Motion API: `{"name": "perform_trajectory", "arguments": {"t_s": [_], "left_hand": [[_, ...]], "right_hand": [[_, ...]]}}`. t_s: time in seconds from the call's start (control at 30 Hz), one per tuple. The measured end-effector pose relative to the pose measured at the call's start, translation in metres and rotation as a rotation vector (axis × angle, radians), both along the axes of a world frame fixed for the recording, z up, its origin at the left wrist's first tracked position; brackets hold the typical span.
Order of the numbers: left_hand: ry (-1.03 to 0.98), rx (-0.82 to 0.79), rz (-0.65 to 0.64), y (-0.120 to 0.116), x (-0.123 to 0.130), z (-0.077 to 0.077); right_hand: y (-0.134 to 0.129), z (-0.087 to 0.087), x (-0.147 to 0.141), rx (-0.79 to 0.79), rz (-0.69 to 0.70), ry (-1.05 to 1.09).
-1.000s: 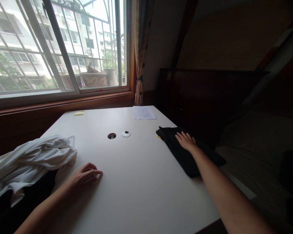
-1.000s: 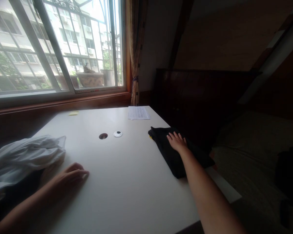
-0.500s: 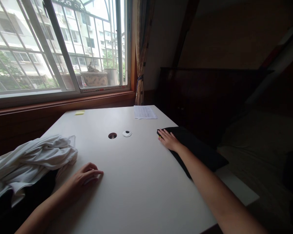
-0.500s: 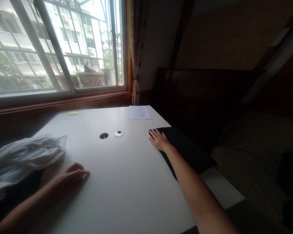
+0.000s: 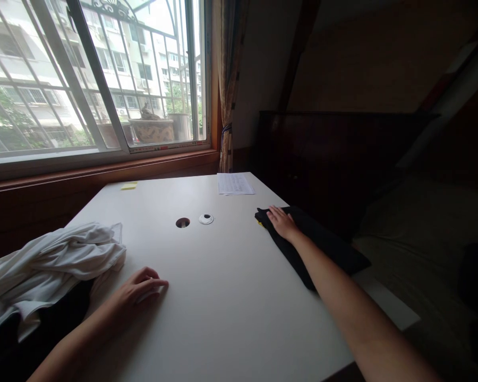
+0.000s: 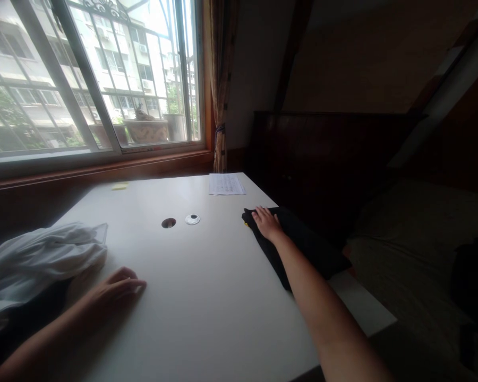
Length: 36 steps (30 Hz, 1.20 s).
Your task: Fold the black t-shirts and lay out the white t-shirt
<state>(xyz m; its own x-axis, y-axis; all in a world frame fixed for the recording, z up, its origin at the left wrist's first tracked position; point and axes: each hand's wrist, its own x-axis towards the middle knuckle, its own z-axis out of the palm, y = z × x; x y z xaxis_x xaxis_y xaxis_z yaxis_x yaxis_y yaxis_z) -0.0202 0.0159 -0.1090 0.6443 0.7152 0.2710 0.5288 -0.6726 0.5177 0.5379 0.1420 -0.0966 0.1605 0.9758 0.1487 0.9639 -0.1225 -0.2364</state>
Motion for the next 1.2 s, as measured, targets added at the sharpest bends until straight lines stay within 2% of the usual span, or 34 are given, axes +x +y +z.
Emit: {"name": "perform_trajectory", "arguments": {"t_s": [0.1,0.2,0.3,0.4,0.5,0.6,0.67,0.73,0.83,0.97,1.07,1.13,1.2], "left_hand": [[-0.005,-0.008,0.010,0.000,0.001,0.001],[0.002,-0.016,0.006,0.000,0.001,0.001],[0.001,-0.020,0.003,0.001,0.000,0.000],[0.009,-0.020,0.006,0.001,-0.001,0.000],[0.025,-0.022,0.011,0.000,-0.001,0.000],[0.023,-0.012,0.006,0.000,0.000,0.000],[0.020,-0.004,-0.001,0.001,0.000,0.000],[0.020,-0.001,-0.003,0.001,0.000,-0.001],[0.027,0.007,-0.004,0.002,-0.001,-0.002],[0.041,0.012,-0.024,0.003,-0.004,-0.006],[0.048,0.009,-0.023,0.003,-0.005,-0.007],[0.048,0.015,-0.022,0.002,-0.005,-0.007],[0.050,0.022,-0.023,0.002,-0.006,-0.007]], "right_hand": [[0.000,0.002,0.029,0.055,-0.193,-0.008],[-0.004,-0.005,0.054,-0.022,-0.333,0.011],[-0.007,-0.013,0.066,-0.072,-0.342,0.022],[-0.004,-0.013,0.062,-0.044,-0.343,0.009],[0.002,-0.008,0.041,0.010,-0.268,-0.012],[0.004,-0.006,0.008,0.018,-0.040,-0.042],[0.001,-0.007,-0.013,-0.051,0.109,-0.064],[-0.005,-0.009,-0.029,-0.092,0.174,-0.089],[-0.015,-0.011,-0.039,-0.110,0.182,-0.107],[-0.032,-0.013,-0.036,-0.106,0.208,-0.055],[-0.043,-0.017,-0.021,-0.091,0.245,0.015],[-0.045,-0.020,-0.003,-0.105,0.199,0.043],[-0.044,-0.022,0.023,-0.135,0.076,0.034]]}}
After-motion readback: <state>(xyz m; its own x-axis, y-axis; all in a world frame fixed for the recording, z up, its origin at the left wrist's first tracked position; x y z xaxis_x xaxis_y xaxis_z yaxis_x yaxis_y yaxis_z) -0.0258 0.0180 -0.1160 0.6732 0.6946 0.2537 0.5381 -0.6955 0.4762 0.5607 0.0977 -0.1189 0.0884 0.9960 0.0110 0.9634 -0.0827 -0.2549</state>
